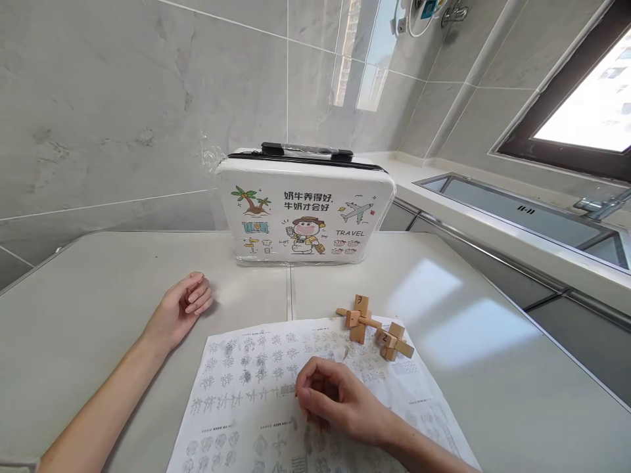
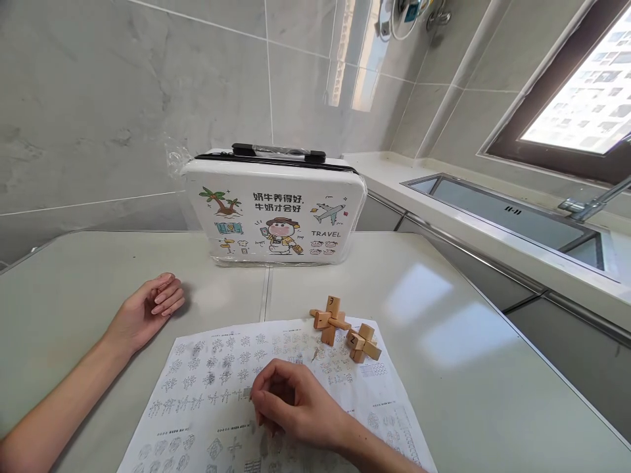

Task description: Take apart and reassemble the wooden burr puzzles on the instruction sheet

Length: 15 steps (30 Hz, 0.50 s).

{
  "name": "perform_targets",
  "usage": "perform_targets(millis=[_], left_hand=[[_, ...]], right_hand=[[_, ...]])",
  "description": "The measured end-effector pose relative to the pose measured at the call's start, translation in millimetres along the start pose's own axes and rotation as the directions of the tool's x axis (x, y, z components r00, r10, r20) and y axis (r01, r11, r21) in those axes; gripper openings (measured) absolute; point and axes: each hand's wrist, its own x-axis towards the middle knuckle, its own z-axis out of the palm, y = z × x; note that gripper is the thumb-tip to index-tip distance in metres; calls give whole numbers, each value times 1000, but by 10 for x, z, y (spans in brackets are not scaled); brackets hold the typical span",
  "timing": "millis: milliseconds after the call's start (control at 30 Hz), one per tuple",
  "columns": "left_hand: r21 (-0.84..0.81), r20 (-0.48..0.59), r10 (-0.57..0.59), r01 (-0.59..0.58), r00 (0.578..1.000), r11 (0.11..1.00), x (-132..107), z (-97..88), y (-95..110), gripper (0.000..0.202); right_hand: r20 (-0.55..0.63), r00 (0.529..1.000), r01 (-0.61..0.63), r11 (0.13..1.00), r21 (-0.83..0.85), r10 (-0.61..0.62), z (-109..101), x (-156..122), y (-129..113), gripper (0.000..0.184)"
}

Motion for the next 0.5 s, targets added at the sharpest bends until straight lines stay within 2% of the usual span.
perform_targets(millis=[500], left_hand=[[-13,-6,2,-3,1000,1000,-3,5,-3,43]], right_hand=[[2,999,-33,998,-44,34,-15,-17,5,37]])
